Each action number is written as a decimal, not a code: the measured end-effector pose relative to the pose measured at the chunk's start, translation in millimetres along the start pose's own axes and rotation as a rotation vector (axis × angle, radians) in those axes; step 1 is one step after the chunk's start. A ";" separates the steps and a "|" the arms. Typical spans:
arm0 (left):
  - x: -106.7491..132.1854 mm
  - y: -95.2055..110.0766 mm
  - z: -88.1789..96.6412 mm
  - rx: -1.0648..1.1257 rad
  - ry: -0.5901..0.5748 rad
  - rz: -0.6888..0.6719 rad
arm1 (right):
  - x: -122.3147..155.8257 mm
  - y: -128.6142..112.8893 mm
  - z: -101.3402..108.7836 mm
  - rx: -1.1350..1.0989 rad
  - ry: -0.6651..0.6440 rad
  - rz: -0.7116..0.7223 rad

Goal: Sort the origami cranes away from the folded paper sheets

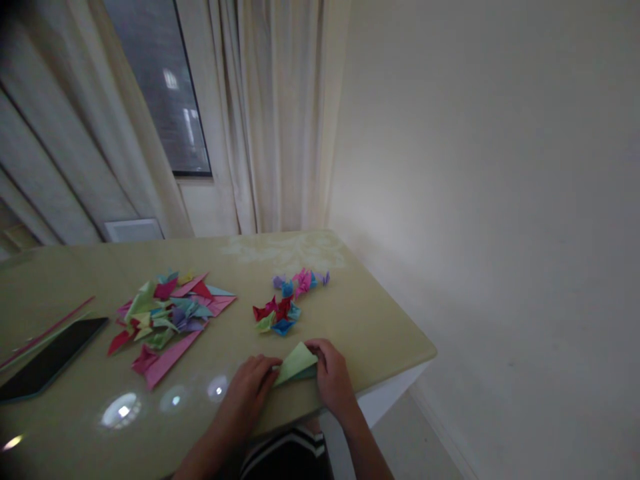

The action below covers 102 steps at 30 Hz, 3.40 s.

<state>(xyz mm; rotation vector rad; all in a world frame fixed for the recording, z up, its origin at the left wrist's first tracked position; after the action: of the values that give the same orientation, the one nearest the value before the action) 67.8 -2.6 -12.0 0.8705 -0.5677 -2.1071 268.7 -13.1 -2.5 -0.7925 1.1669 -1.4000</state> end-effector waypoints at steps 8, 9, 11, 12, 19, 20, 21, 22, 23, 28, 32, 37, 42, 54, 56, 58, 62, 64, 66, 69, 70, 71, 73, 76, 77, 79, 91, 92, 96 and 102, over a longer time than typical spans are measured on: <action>7.2 -5.8 47.2 -0.379 0.161 -0.079 | 5.0 -1.4 -0.8 0.007 -0.006 -0.010; 12.4 -16.4 68.9 -0.453 0.192 -0.042 | 6.9 -5.1 -1.2 0.041 0.000 0.015; 29.2 -43.7 119.8 -0.651 0.272 0.104 | 9.9 -11.4 -1.8 0.088 0.017 0.061; 38.6 -57.3 140.9 -0.742 0.272 0.179 | 10.6 -13.6 -2.0 0.106 0.028 0.076; 72.8 -99.2 159.3 -0.795 -0.098 0.322 | 10.5 -26.2 -2.7 0.159 0.100 0.134; 73.2 -96.8 160.4 -0.781 -0.073 0.315 | 12.8 -29.3 0.5 0.159 0.136 0.156; 72.9 -93.3 163.5 -0.753 -0.021 0.302 | 16.4 -32.8 5.1 0.158 0.186 0.183; 72.6 -88.8 168.6 -0.706 0.058 0.284 | 21.4 -36.7 10.5 0.156 0.245 0.211; 73.3 -84.4 175.2 -0.636 0.158 0.272 | 27.5 -40.8 15.1 0.153 0.302 0.240; 90.1 -72.1 170.5 -0.006 0.571 0.395 | 50.1 -63.3 -12.8 0.059 0.206 0.286; 82.9 -39.9 106.5 0.502 0.592 0.403 | 54.1 -75.8 -78.7 -0.110 -0.109 0.114; 65.1 -9.1 68.0 0.627 0.411 0.265 | 49.5 -80.9 -104.1 -0.160 -0.158 -0.027; 63.0 -22.8 101.3 0.608 0.480 0.256 | 44.3 -73.4 -79.6 -0.001 -0.261 0.007; 25.6 -2.1 44.3 0.147 0.110 0.022 | 2.0 -46.7 -24.4 0.209 -0.129 0.063; 22.5 -7.2 43.3 0.016 0.055 0.010 | 3.3 -40.9 -25.8 0.249 -0.103 0.107; 12.9 -17.3 53.7 -0.100 0.025 0.018 | 6.4 -37.1 -22.9 0.278 -0.033 0.164; -29.7 -50.8 93.9 -0.429 -0.017 0.093 | 12.2 -34.4 -16.3 0.321 0.089 0.252; -56.5 -72.1 110.7 -0.673 -0.084 0.150 | 13.7 -35.1 -16.5 0.332 0.096 0.272; -81.2 -90.5 124.1 -0.758 -0.093 0.181 | 15.2 -37.2 -17.2 0.342 0.093 0.288; -107.2 -113.9 134.3 -0.810 -0.097 0.230 | 16.7 -38.5 -17.1 0.345 0.096 0.305; -112.8 -120.5 134.5 -0.820 -0.113 0.248 | 16.9 -37.9 -16.9 0.340 0.098 0.312; -117.1 -126.2 133.3 -0.823 -0.136 0.262 | 16.7 -36.5 -16.9 0.331 0.098 0.318; -123.1 -134.1 129.0 -0.821 -0.184 0.280 | 15.4 -32.8 -17.4 0.304 0.090 0.330; -128.2 -136.9 124.2 -0.818 -0.221 0.269 | 12.0 -27.2 -17.2 0.262 0.074 0.317; -129.1 -136.5 124.4 -0.817 -0.224 0.260 | 10.9 -26.1 -17.2 0.255 0.066 0.304; -129.1 -135.6 129.0 -0.811 -0.216 0.249 | 9.8 -25.9 -16.0 0.241 0.058 0.281; -106.5 -101.7 237.8 -0.577 0.338 0.310 | 7.7 -30.1 -9.9 0.210 0.094 0.269; -99.5 -100.4 249.1 -0.467 0.452 0.313 | 8.0 -32.5 -9.5 0.208 0.097 0.264; -61.5 -92.9 274.4 0.058 0.806 0.255 | 12.0 -43.7 -3.3 0.195 0.131 0.264; 9.9 -68.5 251.8 0.430 0.914 0.278 | 21.2 -65.6 -7.3 0.061 0.146 0.268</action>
<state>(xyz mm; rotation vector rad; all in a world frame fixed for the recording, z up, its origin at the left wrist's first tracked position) -155.9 57.3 108.7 1.7310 -0.5873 -1.1521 237.3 -37.4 54.4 -0.4768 1.2852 -1.2788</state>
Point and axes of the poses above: each hand's wrist, its own x-axis away from the middle knuckle, its own z-axis out of the back of the hand, y = z × x, the point moved 10 cm from there along -x, towards the middle knuckle, and after that the axes turned 9 degrees about -z, right-handed, at the moved point
